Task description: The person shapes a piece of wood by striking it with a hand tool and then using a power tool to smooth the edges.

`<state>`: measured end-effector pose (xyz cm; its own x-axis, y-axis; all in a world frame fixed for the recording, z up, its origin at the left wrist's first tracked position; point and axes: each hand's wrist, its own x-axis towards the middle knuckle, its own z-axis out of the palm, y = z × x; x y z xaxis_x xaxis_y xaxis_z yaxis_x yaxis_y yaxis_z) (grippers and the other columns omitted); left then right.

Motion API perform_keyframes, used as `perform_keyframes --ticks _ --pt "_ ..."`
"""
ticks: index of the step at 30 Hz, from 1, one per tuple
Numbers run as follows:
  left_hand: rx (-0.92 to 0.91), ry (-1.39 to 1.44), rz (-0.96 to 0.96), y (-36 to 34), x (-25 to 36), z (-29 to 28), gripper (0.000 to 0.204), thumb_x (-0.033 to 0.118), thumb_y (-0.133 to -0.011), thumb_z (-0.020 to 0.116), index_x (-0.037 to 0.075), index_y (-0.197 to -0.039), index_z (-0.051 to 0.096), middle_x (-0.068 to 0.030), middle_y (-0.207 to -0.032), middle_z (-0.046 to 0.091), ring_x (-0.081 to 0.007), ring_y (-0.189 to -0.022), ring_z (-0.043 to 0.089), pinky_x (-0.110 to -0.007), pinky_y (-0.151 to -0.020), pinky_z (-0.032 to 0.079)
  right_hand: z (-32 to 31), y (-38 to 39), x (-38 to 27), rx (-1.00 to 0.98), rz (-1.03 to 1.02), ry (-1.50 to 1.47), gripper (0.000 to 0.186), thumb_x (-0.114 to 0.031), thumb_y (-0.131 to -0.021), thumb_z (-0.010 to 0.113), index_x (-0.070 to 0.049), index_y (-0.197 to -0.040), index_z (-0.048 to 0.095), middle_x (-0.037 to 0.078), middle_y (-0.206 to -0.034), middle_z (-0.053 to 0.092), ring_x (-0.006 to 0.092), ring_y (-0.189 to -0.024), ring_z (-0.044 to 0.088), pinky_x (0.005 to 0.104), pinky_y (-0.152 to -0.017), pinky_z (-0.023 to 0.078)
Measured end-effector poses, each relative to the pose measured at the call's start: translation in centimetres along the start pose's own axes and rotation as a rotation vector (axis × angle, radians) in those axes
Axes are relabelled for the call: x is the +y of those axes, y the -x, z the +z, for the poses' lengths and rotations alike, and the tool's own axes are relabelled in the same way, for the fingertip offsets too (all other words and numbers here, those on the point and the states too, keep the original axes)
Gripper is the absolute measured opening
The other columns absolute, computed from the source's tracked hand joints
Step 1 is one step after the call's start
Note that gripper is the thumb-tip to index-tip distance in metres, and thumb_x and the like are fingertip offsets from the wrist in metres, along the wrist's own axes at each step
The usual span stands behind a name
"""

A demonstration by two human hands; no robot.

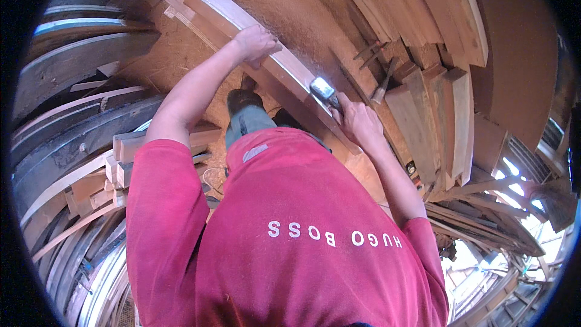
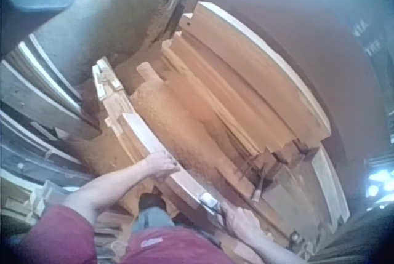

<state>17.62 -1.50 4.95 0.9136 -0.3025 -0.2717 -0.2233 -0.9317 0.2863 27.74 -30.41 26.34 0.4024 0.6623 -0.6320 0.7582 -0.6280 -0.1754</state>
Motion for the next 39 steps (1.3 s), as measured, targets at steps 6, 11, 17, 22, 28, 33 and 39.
perform_keyframes --ticks 6,11,17,22,28,33,39 --pt "-0.129 0.036 -0.058 -0.4 0.2 -0.2 0.079 0.03 -0.055 0.091 0.019 -0.125 0.058 -0.006 -0.123 0.065 -0.0284 -0.117 0.062 -0.043 -0.091 0.053 0.1 -0.6 -1.0 0.044 -0.01 -0.048 0.03 -0.034 -0.098 0.055 -0.009 -0.116 0.053 0.029 -0.091 0.067 0.0495 -0.084 0.065 0.0598 -0.073 0.051" --pt "-0.03 0.011 0.001 -0.5 0.8 -0.2 0.08 0.031 -0.054 0.092 0.02 -0.126 0.058 -0.0056 -0.126 0.064 -0.0282 -0.118 0.062 -0.043 -0.09 0.054 1.8 1.2 2.4 -0.043 0.08 0.006 0.035 -0.041 -0.1 0.052 -0.009 -0.115 0.054 0.027 -0.085 0.068 0.0473 -0.085 0.066 0.0573 -0.074 0.051" --pt "0.015 -0.025 -0.003 0.1 0.3 0.4 0.057 0.03 -0.059 0.086 0.016 -0.109 0.062 -0.0072 -0.104 0.069 -0.0274 -0.099 0.069 -0.042 -0.081 0.055 -0.5 1.3 -0.7 0.101 -0.007 -0.094 0.035 -0.04 -0.1 0.053 -0.01 -0.117 0.054 0.028 -0.085 0.068 0.0468 -0.085 0.066 0.0575 -0.074 0.051" --pt "0.127 -0.035 0.056 0.1 0.5 0.2 0.058 0.031 -0.059 0.086 0.016 -0.109 0.063 -0.0073 -0.101 0.07 -0.0276 -0.099 0.069 -0.042 -0.081 0.054 2.1 2.7 1.8 0.019 0.085 0.018 0.034 -0.038 -0.099 0.056 -0.009 -0.115 0.052 0.028 -0.086 0.068 0.0473 -0.084 0.066 0.0582 -0.072 0.05" --pt "-0.125 0.058 -0.057 -0.2 0.8 -0.5 0.08 0.029 -0.054 0.091 0.019 -0.125 0.057 -0.0059 -0.124 0.065 -0.0296 -0.115 0.063 -0.044 -0.091 0.053 1.5 2.2 1.2 0.126 0.026 -0.037 0.032 -0.036 -0.099 0.056 -0.01 -0.117 0.053 0.027 -0.084 0.068 0.0466 -0.082 0.067 0.0583 -0.072 0.051" --pt "-0.085 0.021 -0.027 -0.5 0.8 -0.4 0.073 0.026 -0.055 0.089 0.017 -0.121 0.058 -0.0062 -0.116 0.067 -0.0295 -0.11 0.065 -0.043 -0.088 0.054 3.3 2.9 2.9 -0.008 0.101 0.081 0.031 -0.036 -0.098 0.056 -0.011 -0.116 0.054 0.027 -0.086 0.068 0.0468 -0.081 0.067 0.0574 -0.072 0.052" --pt "-0.062 0.028 -0.023 -0.2 0.6 -0.3 0.07 0.026 -0.055 0.089 0.017 -0.118 0.059 -0.0059 -0.114 0.067 -0.0291 -0.109 0.065 -0.042 -0.086 0.055 1.9 3.9 3.8 0.099 0.11 -0.048 0.034 -0.041 -0.098 0.057 -0.008 -0.107 0.053 0.029 -0.088 0.067 0.0482 -0.083 0.066 0.0568 -0.071 0.051"
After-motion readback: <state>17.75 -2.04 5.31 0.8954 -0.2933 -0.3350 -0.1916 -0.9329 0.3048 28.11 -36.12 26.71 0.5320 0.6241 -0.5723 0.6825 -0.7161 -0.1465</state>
